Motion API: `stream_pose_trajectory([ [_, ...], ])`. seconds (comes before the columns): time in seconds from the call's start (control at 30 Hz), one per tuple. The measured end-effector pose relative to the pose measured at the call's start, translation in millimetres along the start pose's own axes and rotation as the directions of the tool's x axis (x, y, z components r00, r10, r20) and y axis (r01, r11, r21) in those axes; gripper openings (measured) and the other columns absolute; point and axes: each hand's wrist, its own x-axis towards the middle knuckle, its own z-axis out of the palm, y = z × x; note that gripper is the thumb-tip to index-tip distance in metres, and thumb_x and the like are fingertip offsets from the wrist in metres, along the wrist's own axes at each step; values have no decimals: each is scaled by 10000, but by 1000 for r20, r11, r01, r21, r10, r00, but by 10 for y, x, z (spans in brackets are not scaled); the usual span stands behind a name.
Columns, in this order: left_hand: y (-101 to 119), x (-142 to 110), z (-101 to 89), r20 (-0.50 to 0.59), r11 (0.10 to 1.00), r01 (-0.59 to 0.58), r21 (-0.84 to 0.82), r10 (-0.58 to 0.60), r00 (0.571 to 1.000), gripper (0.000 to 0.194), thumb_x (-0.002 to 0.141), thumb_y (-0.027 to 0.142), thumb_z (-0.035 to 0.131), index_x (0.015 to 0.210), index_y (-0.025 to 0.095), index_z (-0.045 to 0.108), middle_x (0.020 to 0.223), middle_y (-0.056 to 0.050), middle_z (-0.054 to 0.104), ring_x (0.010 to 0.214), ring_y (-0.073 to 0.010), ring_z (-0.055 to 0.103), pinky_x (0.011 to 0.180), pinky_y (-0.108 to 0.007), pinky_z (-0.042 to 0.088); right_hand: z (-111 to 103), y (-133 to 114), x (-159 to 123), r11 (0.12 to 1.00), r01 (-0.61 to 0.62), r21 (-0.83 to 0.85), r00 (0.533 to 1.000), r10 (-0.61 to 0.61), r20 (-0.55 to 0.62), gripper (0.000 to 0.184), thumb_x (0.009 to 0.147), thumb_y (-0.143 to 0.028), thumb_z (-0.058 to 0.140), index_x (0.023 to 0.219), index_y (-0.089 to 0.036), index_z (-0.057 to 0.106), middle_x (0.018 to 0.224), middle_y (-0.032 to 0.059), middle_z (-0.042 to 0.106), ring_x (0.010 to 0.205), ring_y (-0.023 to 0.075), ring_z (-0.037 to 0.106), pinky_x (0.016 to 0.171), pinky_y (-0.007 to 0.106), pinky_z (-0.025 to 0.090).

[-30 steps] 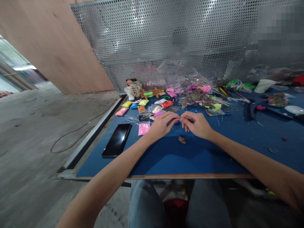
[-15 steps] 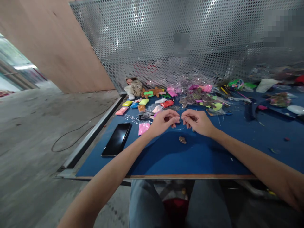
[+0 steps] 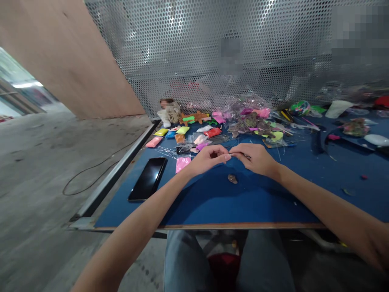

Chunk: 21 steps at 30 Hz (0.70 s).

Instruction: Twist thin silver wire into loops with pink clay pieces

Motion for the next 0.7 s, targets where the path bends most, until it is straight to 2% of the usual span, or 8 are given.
stream_pose_trajectory([
  [0.2,-4,9,4,-34,998,-54,-38,53,998,324,888,460,689,904,137,668,797,-24,650,693,-95,545,637,-217,416,40,-42,4,970,-209,125,971,221,-91,176,953,-296,629,1114,-238,670,905,18,769,753,167,722,671,261,545],
  [0.3,-16,11,26,-25,992,-16,-127,13,1000,320,867,451,719,910,140,660,797,-12,638,669,-83,542,642,-218,433,48,-48,10,963,-235,134,966,247,-81,105,949,-301,633,1013,-235,682,833,8,746,669,152,678,636,264,522],
  [0.4,-18,0,57,55,945,83,-316,-69,996,353,851,479,731,906,143,636,792,-8,627,628,-82,557,635,-236,476,44,-48,12,972,-203,115,975,211,-67,107,974,-283,586,953,-232,677,849,17,734,693,154,659,658,276,519],
  [0.5,-19,-12,80,116,881,162,-445,-123,986,399,832,516,741,879,135,632,791,-24,631,655,-101,603,660,-257,521,30,-36,6,989,-119,90,991,124,-51,139,1001,-261,531,997,-233,666,919,37,729,803,173,668,745,304,533],
  [0.7,-78,6,81,59,859,180,-480,-173,983,411,772,497,804,841,130,632,750,-5,620,608,-82,579,588,-226,518,26,-37,-11,1000,11,-19,1000,-10,12,206,1024,-204,451,1115,-221,635,961,56,700,842,168,657,780,291,521],
])
